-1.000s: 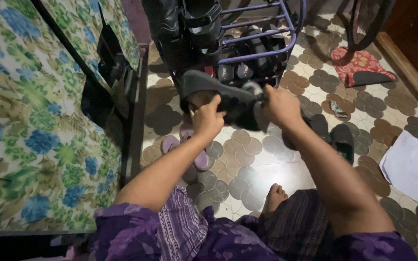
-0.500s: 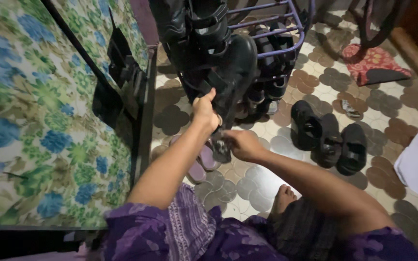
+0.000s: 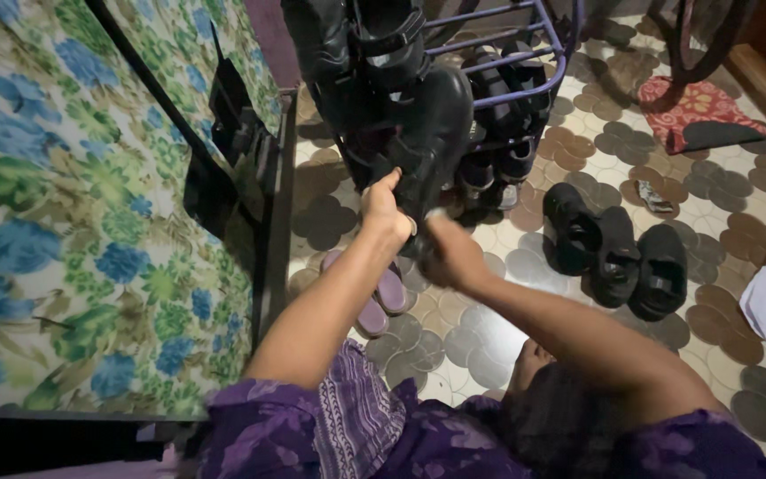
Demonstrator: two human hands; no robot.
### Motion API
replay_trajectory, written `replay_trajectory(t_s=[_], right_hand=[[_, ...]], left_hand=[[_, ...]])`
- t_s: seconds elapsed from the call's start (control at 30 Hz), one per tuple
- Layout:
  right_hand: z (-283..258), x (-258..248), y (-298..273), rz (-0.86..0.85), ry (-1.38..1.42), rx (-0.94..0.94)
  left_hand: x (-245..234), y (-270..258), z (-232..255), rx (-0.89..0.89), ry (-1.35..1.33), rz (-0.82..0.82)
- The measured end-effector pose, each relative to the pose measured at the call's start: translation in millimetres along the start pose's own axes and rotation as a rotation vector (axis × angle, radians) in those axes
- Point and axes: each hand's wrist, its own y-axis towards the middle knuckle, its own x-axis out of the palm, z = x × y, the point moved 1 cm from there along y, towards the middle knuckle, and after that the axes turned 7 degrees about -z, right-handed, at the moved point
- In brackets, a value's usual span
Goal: The person sits on the floor and wipes various shoes and sandals with a cloth. They handle multiple pairs, including high heels, sandals, and slip-ons, cleaning them one at a time and placing them back on the floor or a nearby rack.
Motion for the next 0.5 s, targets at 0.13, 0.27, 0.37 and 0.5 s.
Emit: replay_trajectory(t_s=[0.13,0.27,0.37,0.5], right_hand=[[30.0,36.3,-40.1,-0.716,-0.016,-0.096],[97.3,7.7,-58.7,-1.229,-0.178,0.158],[158.2,-59.5,-50.8,-1.217,-0.533,0.512],[224.4,-142.5,-60.2,-0.989,-0.572,0.834]], left_hand=[[-9.4,-4.7,-5.2,0.08,0.043,0.034],[-62.4,20.8,-50.0,0.101,0.643,0.311],[-127.5,46.9,-100.2,0.023,1.244,0.46],[-208.6,63.4,-173.2,-0.103,1.565,0.578]])
